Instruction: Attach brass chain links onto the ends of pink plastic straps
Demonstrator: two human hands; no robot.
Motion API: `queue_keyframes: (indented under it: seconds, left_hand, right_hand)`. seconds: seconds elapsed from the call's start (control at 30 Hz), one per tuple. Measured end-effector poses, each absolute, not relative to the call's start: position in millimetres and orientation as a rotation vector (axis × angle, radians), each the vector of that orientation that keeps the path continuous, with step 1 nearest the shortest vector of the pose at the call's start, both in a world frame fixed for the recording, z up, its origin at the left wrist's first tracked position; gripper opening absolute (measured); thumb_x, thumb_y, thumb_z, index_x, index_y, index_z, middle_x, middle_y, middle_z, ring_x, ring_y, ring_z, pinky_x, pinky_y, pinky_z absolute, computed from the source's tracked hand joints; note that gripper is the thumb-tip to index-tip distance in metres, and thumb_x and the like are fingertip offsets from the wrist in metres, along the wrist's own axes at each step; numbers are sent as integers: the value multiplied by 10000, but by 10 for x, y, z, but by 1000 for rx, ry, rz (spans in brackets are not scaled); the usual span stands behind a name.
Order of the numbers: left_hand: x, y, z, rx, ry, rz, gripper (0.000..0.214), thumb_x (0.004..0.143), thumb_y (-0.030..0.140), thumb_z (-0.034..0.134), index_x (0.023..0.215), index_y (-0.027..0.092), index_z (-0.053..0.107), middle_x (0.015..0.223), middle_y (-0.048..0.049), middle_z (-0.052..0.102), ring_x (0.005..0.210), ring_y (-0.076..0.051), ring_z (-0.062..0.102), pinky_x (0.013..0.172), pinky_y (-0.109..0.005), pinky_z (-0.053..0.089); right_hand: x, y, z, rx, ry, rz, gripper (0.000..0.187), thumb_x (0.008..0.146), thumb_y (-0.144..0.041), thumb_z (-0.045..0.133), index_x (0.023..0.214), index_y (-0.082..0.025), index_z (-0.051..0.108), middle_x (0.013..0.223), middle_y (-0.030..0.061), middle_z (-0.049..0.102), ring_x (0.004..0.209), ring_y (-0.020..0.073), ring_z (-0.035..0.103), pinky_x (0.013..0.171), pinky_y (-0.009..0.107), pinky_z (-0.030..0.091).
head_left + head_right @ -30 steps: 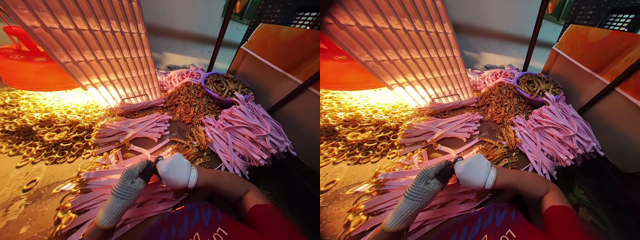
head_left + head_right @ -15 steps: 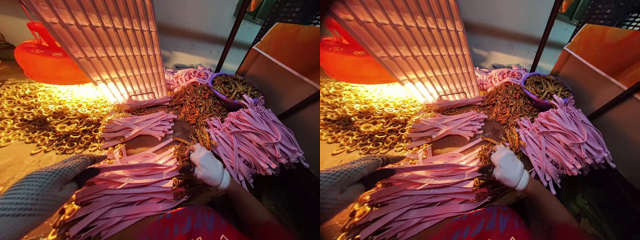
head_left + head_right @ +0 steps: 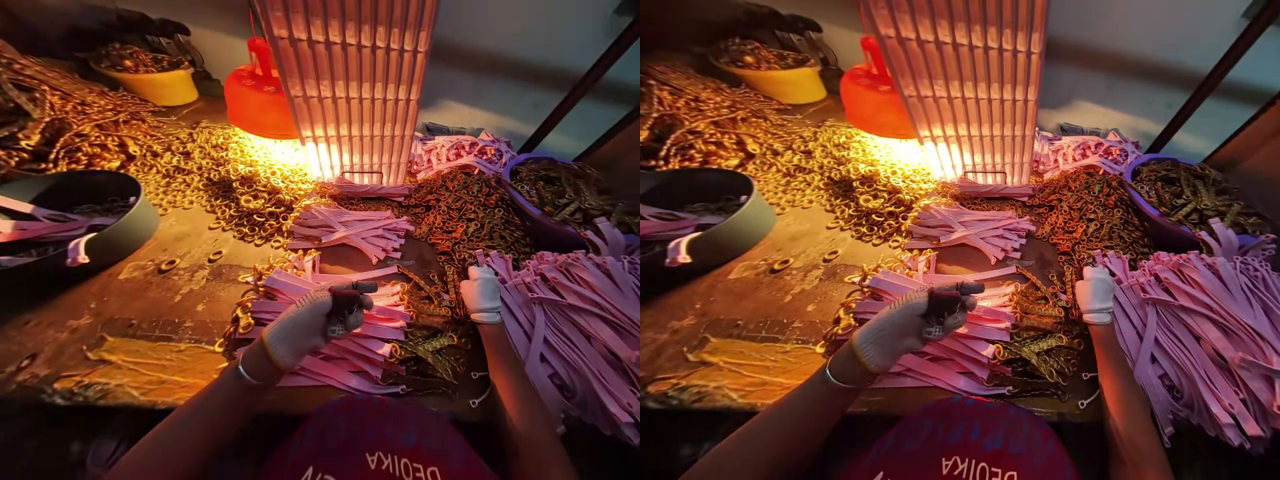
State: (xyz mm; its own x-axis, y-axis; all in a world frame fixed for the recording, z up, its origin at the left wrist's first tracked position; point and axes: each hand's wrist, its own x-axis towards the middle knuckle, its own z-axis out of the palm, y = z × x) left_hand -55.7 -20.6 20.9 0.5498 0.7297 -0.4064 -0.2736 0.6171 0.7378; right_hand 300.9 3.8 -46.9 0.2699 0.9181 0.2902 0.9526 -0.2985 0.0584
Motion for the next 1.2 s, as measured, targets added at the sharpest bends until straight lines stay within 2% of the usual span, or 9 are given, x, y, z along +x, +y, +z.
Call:
queue_keyframes:
  seconds: [0.1,0.23,0.4,0.53,0.63,0.77,0.9,1.1,1.2]
  left_hand:
    - [-568,-284,164,801,848,712,451,766,255,674,1189,119,594,728,-9,601,448,-40,382,375,-168,195]
    - [-467,-383,174,1165,932,747,577,848,235,531,1405,136,416,824,-42,674,537,-82,478,460,-188,347]
    - [-286,-409,131,1450,789,688,924,814,185,623,1589,156,121,765,11,647,662,-136,586,617,-244,490]
    - [-272,-380,90,1587,663,677,780,814,203,687,1519,218,354,1190,-100,674,999,-216,650,880,-333,541]
    - [-310,-359,89,1716,646,736,613,807,233,722,1389,205,531,1248,-98,666,1081,-244,626,982,-362,505]
    - [-364,-362,120,1753,723,705,238,876,288,644,1076,172,699,1017,-74,726,899,-213,643,786,-307,527]
    - [-390,-405,146,1688,920,704,121,850,244,605,771,162,647,685,-8,650,602,-120,557,532,-216,408]
    - [-324,-470,133,1444,940,711,122,792,253,606,706,169,589,545,31,561,451,-69,452,417,-172,313]
    - [-278,-490,147,1299,907,702,167,777,317,604,703,176,554,494,37,531,397,-64,415,377,-166,281]
  right_hand:
    - [3017,-79,-427,-2248,-1632,-328,176,763,-80,470,810,-123,633,799,148,632,786,246,561,692,336,392]
    - [2539,-353,-194,-1528,-1620,209,254,896,-223,459,1083,-170,622,989,102,683,912,230,636,833,366,510]
    - [1695,-633,125,-1163,-1916,574,393,892,-172,539,1282,-209,579,1020,59,698,873,174,645,829,313,530]
    - [1454,-674,175,-1094,-2034,566,526,786,-52,523,1288,-199,578,1085,81,698,973,195,647,905,332,524]
    - [1457,-698,133,-1149,-2047,425,614,710,-8,493,1289,-192,582,1102,100,692,1015,219,641,925,356,525]
    - [1494,-766,117,-1121,-1971,391,540,798,-60,514,1314,-208,567,1097,90,700,973,211,660,883,339,545]
    - [1490,-837,135,-1172,-1962,371,483,877,-108,499,1344,-225,533,1118,90,695,1010,214,664,906,348,546]
    - [1406,-933,99,-1546,-2104,64,456,838,-107,463,1285,-120,557,1133,194,643,1041,301,617,898,439,529]
    - [1418,-938,101,-1594,-2195,-35,354,777,-104,489,1098,-119,636,1001,161,650,916,283,612,793,386,513]
